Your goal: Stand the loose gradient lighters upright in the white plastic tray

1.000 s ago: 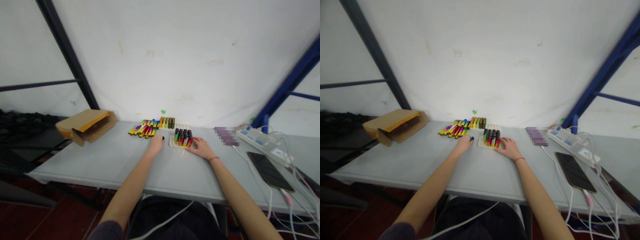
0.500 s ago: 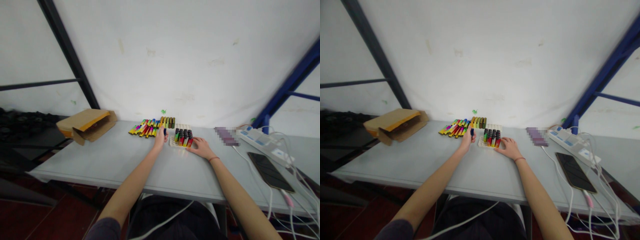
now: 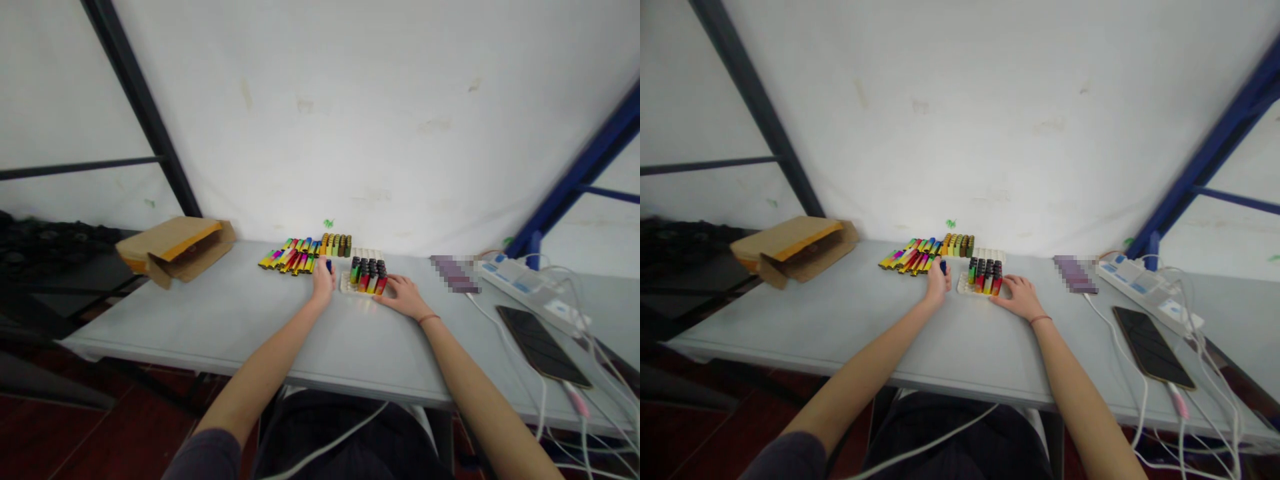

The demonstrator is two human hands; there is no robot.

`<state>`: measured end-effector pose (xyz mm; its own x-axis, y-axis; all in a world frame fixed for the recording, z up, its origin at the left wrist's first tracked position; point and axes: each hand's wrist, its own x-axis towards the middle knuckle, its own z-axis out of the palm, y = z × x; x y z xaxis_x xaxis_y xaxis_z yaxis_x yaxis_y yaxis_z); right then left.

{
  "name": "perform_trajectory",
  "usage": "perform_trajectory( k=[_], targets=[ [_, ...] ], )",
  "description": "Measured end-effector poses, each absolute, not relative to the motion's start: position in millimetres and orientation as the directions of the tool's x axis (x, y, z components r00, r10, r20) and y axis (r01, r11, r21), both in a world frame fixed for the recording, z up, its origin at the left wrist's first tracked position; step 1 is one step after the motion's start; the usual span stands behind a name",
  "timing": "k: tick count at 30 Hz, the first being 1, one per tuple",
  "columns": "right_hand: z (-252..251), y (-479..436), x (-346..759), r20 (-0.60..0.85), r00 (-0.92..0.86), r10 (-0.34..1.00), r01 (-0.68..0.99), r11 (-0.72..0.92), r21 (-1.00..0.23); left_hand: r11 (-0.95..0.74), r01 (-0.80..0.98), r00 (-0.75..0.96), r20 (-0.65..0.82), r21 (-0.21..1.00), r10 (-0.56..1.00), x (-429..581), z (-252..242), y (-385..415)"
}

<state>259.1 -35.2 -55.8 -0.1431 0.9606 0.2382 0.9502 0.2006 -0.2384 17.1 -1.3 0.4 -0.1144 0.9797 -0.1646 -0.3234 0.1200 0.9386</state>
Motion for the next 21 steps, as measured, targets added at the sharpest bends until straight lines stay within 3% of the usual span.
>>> perform_trajectory(
  k=[21],
  targets=[
    [-55.8, -34.8, 258.8, 0.238, -0.154, 0.959, 0.946, 0.212, -0.246, 0.162, -0.354, -0.070, -0.198, 0.921, 0.978, 17.3, -4.4, -1.7]
  ],
)
